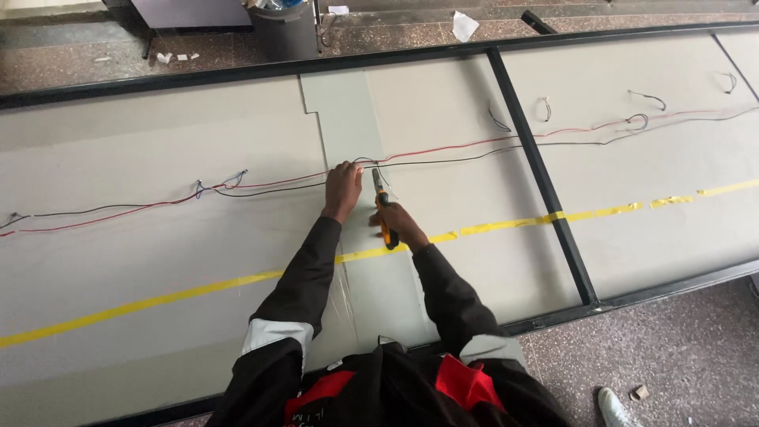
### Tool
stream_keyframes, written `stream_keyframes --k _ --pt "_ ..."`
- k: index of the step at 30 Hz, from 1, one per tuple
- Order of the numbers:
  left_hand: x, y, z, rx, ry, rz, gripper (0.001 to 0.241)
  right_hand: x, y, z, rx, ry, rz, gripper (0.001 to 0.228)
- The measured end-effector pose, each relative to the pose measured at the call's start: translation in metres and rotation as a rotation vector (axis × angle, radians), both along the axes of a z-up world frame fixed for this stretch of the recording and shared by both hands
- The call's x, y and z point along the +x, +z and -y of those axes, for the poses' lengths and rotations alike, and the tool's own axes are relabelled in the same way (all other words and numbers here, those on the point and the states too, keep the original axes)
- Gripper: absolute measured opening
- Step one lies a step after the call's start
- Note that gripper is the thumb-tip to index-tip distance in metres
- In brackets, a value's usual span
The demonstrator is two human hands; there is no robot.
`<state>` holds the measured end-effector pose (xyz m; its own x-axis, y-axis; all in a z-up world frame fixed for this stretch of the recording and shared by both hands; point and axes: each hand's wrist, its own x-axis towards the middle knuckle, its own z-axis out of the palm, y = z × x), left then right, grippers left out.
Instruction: Connecting electrical wires within a large metal sign frame using wire cutters and manual twisting.
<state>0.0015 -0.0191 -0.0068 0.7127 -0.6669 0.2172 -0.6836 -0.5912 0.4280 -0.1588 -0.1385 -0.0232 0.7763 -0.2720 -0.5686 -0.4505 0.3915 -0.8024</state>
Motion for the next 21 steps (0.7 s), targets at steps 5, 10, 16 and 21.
stream_keyframes --k 5,10,16,21 --pt "0.006 -0.004 0.006 -0.054 0.009 -0.079 0.031 0.050 -0.055 0.035 -0.240 0.158 0.012 0.045" --pt "0.006 -0.036 0.003 -0.198 -0.031 0.053 0.032 0.095 -0.121 0.067 -0.370 0.178 0.057 0.047" --pt "-0.060 0.001 -0.008 -0.710 0.227 -0.455 0.043 0.074 -0.018 0.037 -0.696 0.344 -0.122 0.040" --pt "-0.009 -0.105 0.055 -1.811 0.479 -1.384 0.066 0.078 -0.031 0.036 -1.017 0.403 -0.064 0.043"
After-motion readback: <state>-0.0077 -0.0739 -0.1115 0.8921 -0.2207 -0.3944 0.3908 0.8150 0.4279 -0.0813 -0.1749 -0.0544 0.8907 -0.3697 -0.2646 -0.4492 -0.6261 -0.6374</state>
